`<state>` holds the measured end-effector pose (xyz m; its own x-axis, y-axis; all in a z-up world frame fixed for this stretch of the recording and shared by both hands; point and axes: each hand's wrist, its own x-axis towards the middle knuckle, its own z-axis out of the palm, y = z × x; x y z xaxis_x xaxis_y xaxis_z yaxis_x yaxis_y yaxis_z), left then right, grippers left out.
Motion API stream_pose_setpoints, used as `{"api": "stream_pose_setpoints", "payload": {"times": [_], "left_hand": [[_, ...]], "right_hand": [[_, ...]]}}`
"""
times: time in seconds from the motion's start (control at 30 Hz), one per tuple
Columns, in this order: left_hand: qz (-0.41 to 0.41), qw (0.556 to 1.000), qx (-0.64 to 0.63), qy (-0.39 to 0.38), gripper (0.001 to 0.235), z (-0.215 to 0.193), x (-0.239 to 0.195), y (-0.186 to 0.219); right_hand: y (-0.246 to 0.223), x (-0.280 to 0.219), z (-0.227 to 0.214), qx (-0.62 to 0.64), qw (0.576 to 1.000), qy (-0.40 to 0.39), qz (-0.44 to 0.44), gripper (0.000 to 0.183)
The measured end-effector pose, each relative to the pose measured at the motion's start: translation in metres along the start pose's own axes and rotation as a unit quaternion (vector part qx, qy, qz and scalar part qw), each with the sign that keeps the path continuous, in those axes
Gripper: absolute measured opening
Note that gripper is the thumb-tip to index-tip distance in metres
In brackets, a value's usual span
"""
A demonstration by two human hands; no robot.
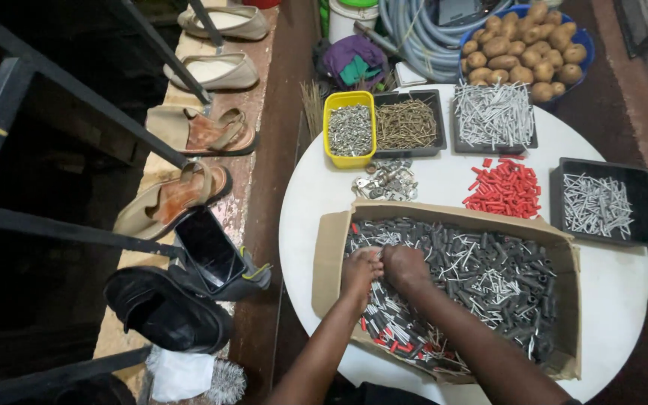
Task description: The person sorts a mixed pile of metal fasteners, including nails and wall anchors, from a cardboard box into separate containers on a white table. The hands pick up individual items and place them into yellow and black trays or directly onto the table surface.
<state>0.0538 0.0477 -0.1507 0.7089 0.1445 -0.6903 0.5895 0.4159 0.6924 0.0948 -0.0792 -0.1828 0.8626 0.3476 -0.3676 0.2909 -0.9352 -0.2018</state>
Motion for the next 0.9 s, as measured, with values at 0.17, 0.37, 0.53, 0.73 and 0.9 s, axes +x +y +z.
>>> {"api": "stream_pose_setpoints", "payload": {"times": [0.17, 0.37, 0.53, 0.73, 0.9], "left_hand": [[-0.131, 0.973, -0.186, -0.042, 0.037, -0.002, -0.007, -0.014], [-0.189, 0.937, -0.28, -0.088, 0.023, 0.008, -0.033, 0.014], [-0.146, 0.974, -0.151, -0.081, 0.03, -0.014, 0.0, -0.012], [-0.074, 0.993, -0.046, -0.082, 0.029, -0.013, -0.032, 0.013], [-0.081, 0.994, 0.018, -0.065, 0.015, -0.009, -0.059, 0.03]], "right_hand": [[-0.023, -0.052, -0.138, 0.206, 0.974, 0.002, 0.094, 0.037], [-0.036, -0.079, -0.178, 0.275, 0.961, -0.025, 0.008, 0.042], [0.005, -0.074, -0.118, 0.283, 0.957, 0.062, 0.004, 0.027], [-0.014, -0.122, -0.035, 0.355, 0.872, 0.119, -0.315, 0.017], [-0.027, -0.125, -0.051, 0.123, 0.968, -0.031, -0.218, 0.033]]}}
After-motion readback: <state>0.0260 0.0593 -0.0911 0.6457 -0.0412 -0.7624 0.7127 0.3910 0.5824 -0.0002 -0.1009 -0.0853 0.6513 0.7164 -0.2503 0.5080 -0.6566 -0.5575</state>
